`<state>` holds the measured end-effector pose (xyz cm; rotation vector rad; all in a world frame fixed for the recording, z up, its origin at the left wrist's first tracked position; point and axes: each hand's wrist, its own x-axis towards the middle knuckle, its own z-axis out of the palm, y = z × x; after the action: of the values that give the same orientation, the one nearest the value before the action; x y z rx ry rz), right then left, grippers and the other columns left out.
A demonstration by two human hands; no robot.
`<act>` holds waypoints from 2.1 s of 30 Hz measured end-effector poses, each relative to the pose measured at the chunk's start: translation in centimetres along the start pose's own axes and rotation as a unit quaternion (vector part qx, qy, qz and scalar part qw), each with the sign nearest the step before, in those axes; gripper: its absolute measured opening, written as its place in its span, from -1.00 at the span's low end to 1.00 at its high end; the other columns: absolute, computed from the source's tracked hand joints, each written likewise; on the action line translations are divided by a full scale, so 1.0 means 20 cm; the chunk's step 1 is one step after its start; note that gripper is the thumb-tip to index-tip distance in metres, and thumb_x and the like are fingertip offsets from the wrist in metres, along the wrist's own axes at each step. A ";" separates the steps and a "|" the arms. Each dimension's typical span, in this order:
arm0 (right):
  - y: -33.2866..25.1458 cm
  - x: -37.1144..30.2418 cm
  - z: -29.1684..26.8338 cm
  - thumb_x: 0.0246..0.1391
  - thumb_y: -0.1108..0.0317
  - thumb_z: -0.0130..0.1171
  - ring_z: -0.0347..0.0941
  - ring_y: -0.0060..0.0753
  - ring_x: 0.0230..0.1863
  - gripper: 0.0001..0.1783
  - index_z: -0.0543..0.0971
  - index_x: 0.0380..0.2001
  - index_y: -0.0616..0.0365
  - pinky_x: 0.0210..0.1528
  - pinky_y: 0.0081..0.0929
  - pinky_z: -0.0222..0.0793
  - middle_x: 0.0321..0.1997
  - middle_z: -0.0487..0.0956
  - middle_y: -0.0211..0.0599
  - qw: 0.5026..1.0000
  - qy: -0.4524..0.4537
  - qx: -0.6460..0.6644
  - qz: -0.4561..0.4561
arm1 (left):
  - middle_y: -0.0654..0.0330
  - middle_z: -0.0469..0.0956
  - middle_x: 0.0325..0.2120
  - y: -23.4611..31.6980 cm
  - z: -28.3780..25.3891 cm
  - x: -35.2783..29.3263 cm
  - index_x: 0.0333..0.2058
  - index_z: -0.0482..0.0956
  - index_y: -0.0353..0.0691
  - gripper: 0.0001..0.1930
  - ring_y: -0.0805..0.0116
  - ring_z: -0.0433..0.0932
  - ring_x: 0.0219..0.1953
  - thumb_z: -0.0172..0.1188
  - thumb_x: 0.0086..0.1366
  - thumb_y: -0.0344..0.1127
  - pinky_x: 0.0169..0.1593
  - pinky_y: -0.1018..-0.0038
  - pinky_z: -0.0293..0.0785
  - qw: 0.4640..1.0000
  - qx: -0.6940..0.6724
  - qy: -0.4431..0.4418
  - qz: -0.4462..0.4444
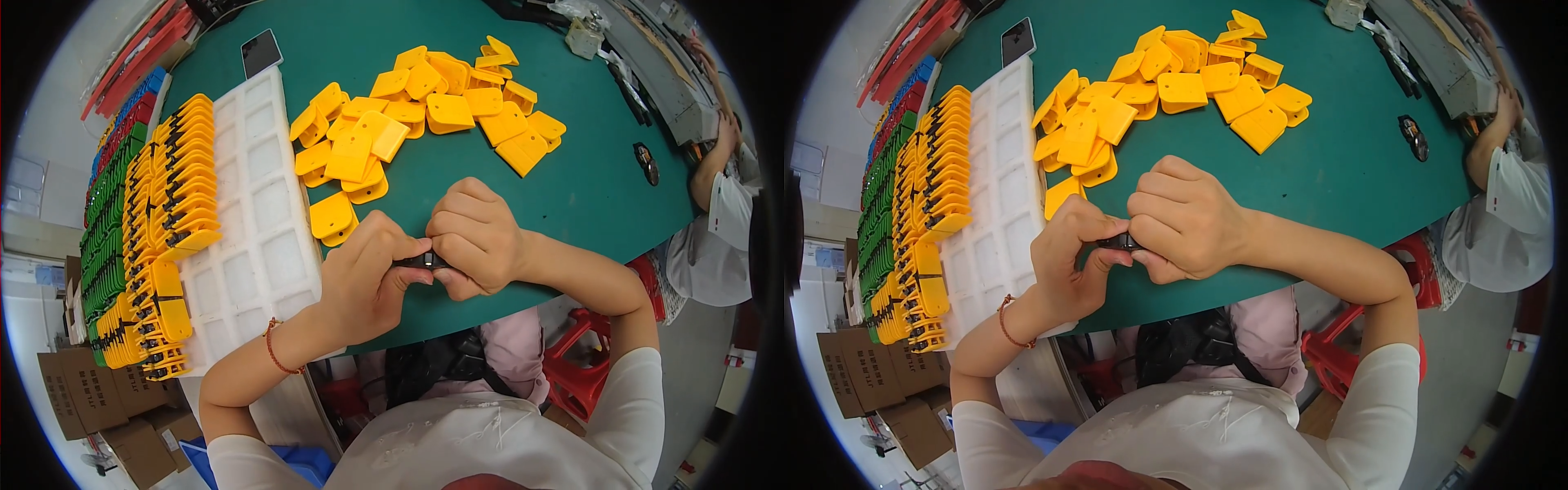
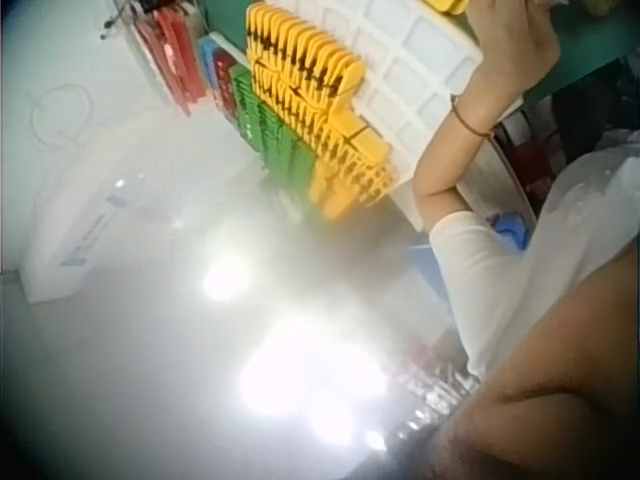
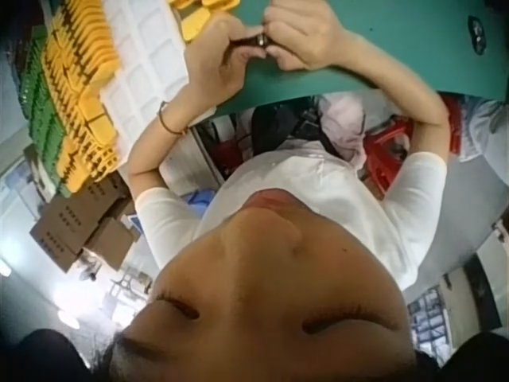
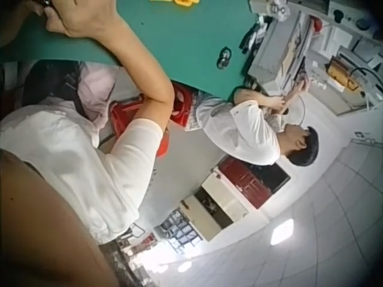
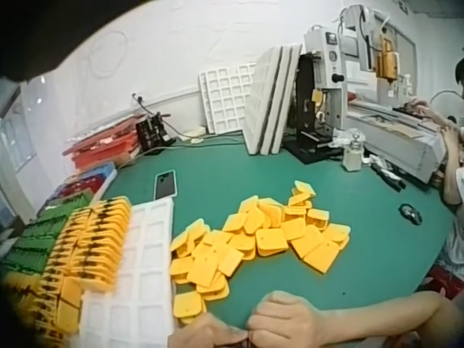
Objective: The person assembles electronic modules into yellow plastic housings by hand, taking the modules from a plastic packaging tray and inserting them into the housings.
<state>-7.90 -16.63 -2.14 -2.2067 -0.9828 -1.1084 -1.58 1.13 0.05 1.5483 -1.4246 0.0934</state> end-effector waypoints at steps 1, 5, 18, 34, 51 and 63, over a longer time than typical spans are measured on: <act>0.00 0.00 0.00 -0.29 0.32 0.15 0.26 -0.25 -0.53 -0.75 0.30 -0.64 0.19 -0.44 -0.36 0.19 -0.54 0.30 -0.26 1.000 0.000 0.000 0.001 | 0.12 0.38 -0.54 0.00 0.00 0.00 -0.34 0.47 -0.33 -0.74 0.27 0.39 -0.55 0.30 -0.05 -0.54 -0.53 0.53 0.30 1.000 -0.002 0.000 0.001; 0.00 0.00 0.00 -0.31 0.32 0.16 0.27 -0.25 -0.53 -0.74 0.29 -0.67 0.18 -0.44 -0.35 0.20 -0.55 0.29 -0.26 1.000 0.002 -0.004 -0.009 | 0.11 0.37 -0.54 -0.01 0.01 -0.01 -0.34 0.47 -0.32 -0.74 0.26 0.38 -0.56 0.31 -0.06 -0.52 -0.54 0.53 0.29 1.000 -0.005 -0.001 0.003; 0.03 -0.01 -0.02 -0.22 0.28 0.25 0.30 -0.29 -0.52 -0.73 0.36 -0.61 0.15 -0.42 -0.37 0.22 -0.55 0.35 -0.31 0.999 0.030 -0.029 0.033 | 0.20 0.48 -0.44 -0.07 -0.02 0.02 -0.28 0.46 -0.28 -0.66 0.31 0.54 -0.35 0.35 -0.07 -0.55 -0.28 0.55 0.46 0.997 -0.043 -0.036 -0.056; 0.24 -0.10 -0.08 -0.05 0.30 0.19 0.17 0.03 0.20 -0.38 0.30 0.13 0.00 0.28 -0.03 -0.04 0.16 0.29 -0.09 0.892 -0.085 -0.323 0.306 | 0.13 0.39 -0.28 -0.17 -0.07 -0.01 -0.15 0.29 -0.24 -0.58 0.28 0.44 -0.29 0.33 0.08 -0.36 -0.16 0.42 0.40 0.675 -0.637 0.008 -0.373; 0.31 -0.09 -0.11 0.08 0.35 0.08 0.46 -0.38 -0.27 -0.70 0.43 -0.11 0.22 -0.29 -0.43 0.38 -0.31 0.53 -0.27 0.839 0.105 0.163 0.509 | 0.16 0.41 -0.23 -0.17 -0.12 0.02 0.00 0.27 -0.24 -0.67 0.28 0.44 -0.22 0.04 0.30 -0.30 -0.15 0.37 0.44 0.584 -0.718 0.057 -0.374; 0.21 0.01 -0.15 0.00 0.36 0.10 0.38 -0.36 -0.02 -0.42 0.23 0.13 0.13 0.03 -0.35 0.34 -0.05 0.41 -0.24 0.634 0.211 0.554 0.497 | 0.11 0.43 -0.21 -0.15 -0.14 0.06 -0.09 0.31 -0.31 -0.72 0.19 0.49 -0.18 0.04 0.29 -0.29 -0.14 0.34 0.46 0.621 -0.658 0.067 -0.421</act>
<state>-6.09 -21.19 -0.79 -0.9846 -0.0004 -0.2266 2.57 1.58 0.45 0.6821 -0.1897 -1.1402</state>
